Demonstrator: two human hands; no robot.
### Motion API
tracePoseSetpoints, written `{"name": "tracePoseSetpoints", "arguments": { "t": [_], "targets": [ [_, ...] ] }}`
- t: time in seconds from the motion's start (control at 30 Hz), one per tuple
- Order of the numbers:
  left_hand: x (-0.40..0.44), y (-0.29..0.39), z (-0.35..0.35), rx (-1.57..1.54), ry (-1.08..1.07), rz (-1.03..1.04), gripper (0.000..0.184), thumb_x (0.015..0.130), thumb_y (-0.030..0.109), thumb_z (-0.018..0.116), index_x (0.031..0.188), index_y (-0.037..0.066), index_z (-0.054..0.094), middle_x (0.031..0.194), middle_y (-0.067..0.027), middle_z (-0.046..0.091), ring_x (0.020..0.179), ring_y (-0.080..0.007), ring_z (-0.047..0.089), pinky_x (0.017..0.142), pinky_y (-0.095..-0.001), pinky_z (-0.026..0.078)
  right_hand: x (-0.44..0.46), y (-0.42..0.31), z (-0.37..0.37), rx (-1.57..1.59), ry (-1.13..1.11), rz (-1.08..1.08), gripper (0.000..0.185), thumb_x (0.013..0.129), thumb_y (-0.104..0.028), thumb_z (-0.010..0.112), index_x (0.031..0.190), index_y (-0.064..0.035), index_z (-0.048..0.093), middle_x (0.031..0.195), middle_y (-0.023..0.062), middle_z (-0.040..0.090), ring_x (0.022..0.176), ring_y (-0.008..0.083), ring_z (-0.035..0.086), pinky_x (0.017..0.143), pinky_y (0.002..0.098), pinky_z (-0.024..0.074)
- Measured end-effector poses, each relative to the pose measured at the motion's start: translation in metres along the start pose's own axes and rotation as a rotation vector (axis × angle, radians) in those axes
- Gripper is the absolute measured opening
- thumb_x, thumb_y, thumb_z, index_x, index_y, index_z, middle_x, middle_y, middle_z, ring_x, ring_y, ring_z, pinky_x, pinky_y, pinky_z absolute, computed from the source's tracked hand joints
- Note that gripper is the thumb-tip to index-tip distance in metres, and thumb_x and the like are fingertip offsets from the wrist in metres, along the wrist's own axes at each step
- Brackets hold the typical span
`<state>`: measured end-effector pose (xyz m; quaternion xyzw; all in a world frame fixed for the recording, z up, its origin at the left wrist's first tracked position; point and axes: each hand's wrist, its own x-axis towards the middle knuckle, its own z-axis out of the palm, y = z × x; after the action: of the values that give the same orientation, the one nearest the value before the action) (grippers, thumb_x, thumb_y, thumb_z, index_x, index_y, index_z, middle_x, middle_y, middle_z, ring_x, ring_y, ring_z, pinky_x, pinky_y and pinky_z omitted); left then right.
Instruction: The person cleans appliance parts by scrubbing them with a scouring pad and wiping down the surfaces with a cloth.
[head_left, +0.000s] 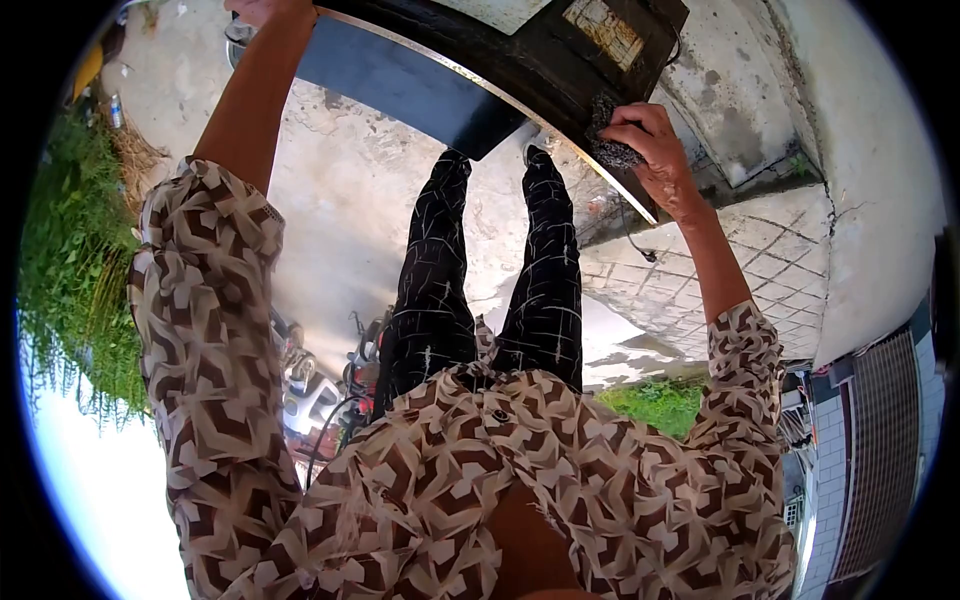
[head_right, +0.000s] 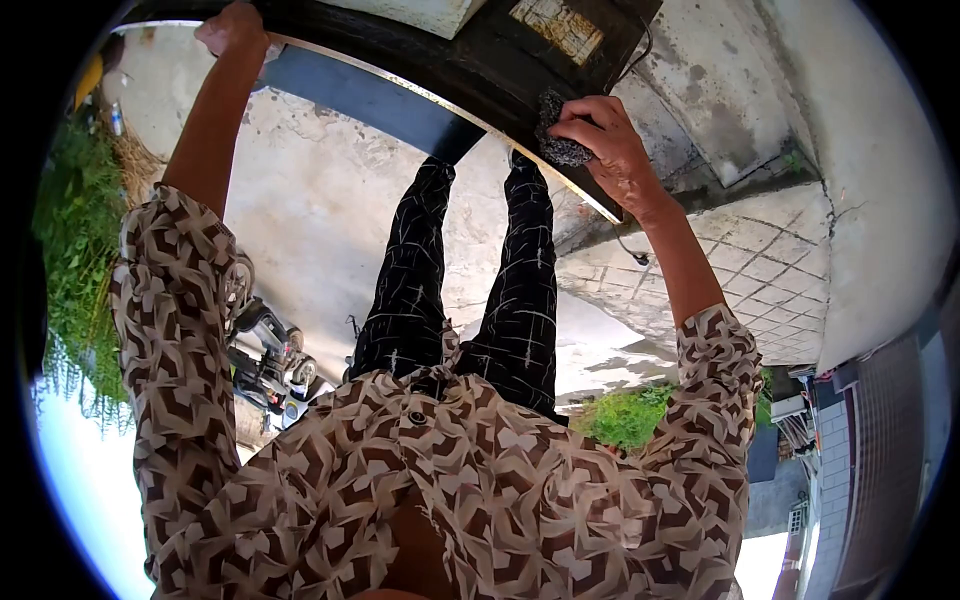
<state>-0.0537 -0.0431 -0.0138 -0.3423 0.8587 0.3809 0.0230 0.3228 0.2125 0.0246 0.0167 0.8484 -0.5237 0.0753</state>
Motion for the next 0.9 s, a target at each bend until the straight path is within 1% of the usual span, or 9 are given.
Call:
{"name": "tracePoseSetpoints", "arguments": {
  "t": [0.03, 0.13, 0.27, 0.43, 0.5, 0.6, 0.67, 0.73, 0.9],
  "targets": [
    [0.021, -0.012, 0.008, 0.061, 0.030, 0.024, 0.042, 0.092, 0.035, 0.043, 0.124, 0.009, 0.048, 0.125, -0.0205, 0.053, 0.104, -0.0394, 0.053, 0.076, -0.0558, 0.048, -0.006, 0.001, -0.002, 0.020, -0.019, 0.039, 0.049, 0.056, 0.018, 0.058, 0.097, -0.0078, 0.069, 0.106, 0.0055, 0.058, 0.106, 0.0277, 0.051, 0.091, 0.0376, 0.0449],
    [0.039, -0.031, 0.022, -0.027, 0.000, 0.043, 0.042, 0.091, 0.034, 0.044, 0.124, 0.009, 0.047, 0.127, -0.0212, 0.051, 0.105, -0.0424, 0.054, 0.072, -0.0557, 0.051, 0.035, -0.006, 0.014, 0.015, 0.016, -0.118, 0.050, 0.056, 0.019, 0.058, 0.096, -0.0090, 0.069, 0.103, 0.0043, 0.059, 0.104, 0.0284, 0.052, 0.090, 0.0381, 0.0456],
    [-0.020, 0.010, -0.004, 0.037, -0.055, 0.033, 0.042, 0.092, 0.033, 0.044, 0.126, 0.009, 0.046, 0.129, -0.0208, 0.048, 0.107, -0.0410, 0.055, 0.073, -0.0551, 0.053, 0.079, -0.022, 0.018, -0.117, 0.047, -0.210, 0.052, 0.055, 0.018, 0.059, 0.097, -0.0090, 0.069, 0.102, 0.0053, 0.060, 0.101, 0.0295, 0.054, 0.087, 0.0367, 0.0472],
    [-0.055, 0.036, -0.016, -0.040, -0.044, -0.058, 0.041, 0.091, 0.032, 0.047, 0.125, 0.008, 0.047, 0.126, -0.0215, 0.051, 0.106, -0.0389, 0.056, 0.073, -0.0548, 0.054, 0.006, -0.001, -0.012, 0.065, -0.029, -0.014, 0.052, 0.054, 0.019, 0.055, 0.097, -0.0054, 0.069, 0.103, 0.0083, 0.059, 0.104, 0.0290, 0.054, 0.085, 0.0394, 0.0478],
    [-0.034, 0.015, -0.002, 0.008, -0.020, 0.038, 0.041, 0.090, 0.032, 0.048, 0.123, 0.008, 0.049, 0.124, -0.0218, 0.052, 0.105, -0.0379, 0.056, 0.073, -0.0530, 0.054, 0.006, -0.001, -0.005, 0.020, -0.019, -0.022, 0.051, 0.054, 0.019, 0.055, 0.097, -0.0054, 0.069, 0.103, 0.0085, 0.059, 0.104, 0.0289, 0.054, 0.085, 0.0396, 0.0474],
    [-0.044, 0.023, -0.008, -0.010, 0.008, 0.050, 0.041, 0.089, 0.034, 0.048, 0.121, 0.008, 0.050, 0.122, -0.0219, 0.054, 0.102, -0.0363, 0.057, 0.072, -0.0499, 0.053, 0.057, -0.011, 0.022, -0.159, 0.068, -0.143, 0.051, 0.056, 0.017, 0.057, 0.101, -0.0060, 0.067, 0.103, 0.0084, 0.059, 0.102, 0.0301, 0.053, 0.084, 0.0387, 0.0469],
    [-0.038, 0.018, -0.006, -0.023, 0.031, 0.048, 0.040, 0.089, 0.034, 0.048, 0.120, 0.008, 0.051, 0.121, -0.0218, 0.054, 0.099, -0.0353, 0.057, 0.072, -0.0485, 0.052, 0.094, -0.020, 0.039, -0.126, 0.164, -0.210, 0.055, 0.056, 0.017, 0.058, 0.105, -0.0071, 0.066, 0.104, 0.0084, 0.058, 0.102, 0.0303, 0.053, 0.084, 0.0383, 0.0465],
    [0.004, -0.002, 0.006, -0.022, 0.070, 0.088, 0.040, 0.089, 0.034, 0.047, 0.119, 0.009, 0.051, 0.120, -0.0215, 0.054, 0.098, -0.0343, 0.056, 0.072, -0.0480, 0.051, 0.079, -0.019, 0.033, -0.084, 0.140, -0.166, 0.055, 0.056, 0.018, 0.059, 0.104, -0.0067, 0.066, 0.103, 0.0082, 0.058, 0.101, 0.0296, 0.053, 0.085, 0.0385, 0.0463],
    [-0.014, 0.008, 0.002, -0.032, -0.002, 0.015, 0.038, 0.089, 0.033, 0.046, 0.118, 0.009, 0.051, 0.123, -0.0205, 0.052, 0.100, -0.0336, 0.055, 0.074, -0.0494, 0.050, -0.019, 0.004, -0.009, -0.017, -0.003, 0.035, 0.052, 0.052, 0.021, 0.059, 0.096, -0.0040, 0.068, 0.101, 0.0077, 0.058, 0.102, 0.0277, 0.053, 0.085, 0.0384, 0.0459]
  ]
}}
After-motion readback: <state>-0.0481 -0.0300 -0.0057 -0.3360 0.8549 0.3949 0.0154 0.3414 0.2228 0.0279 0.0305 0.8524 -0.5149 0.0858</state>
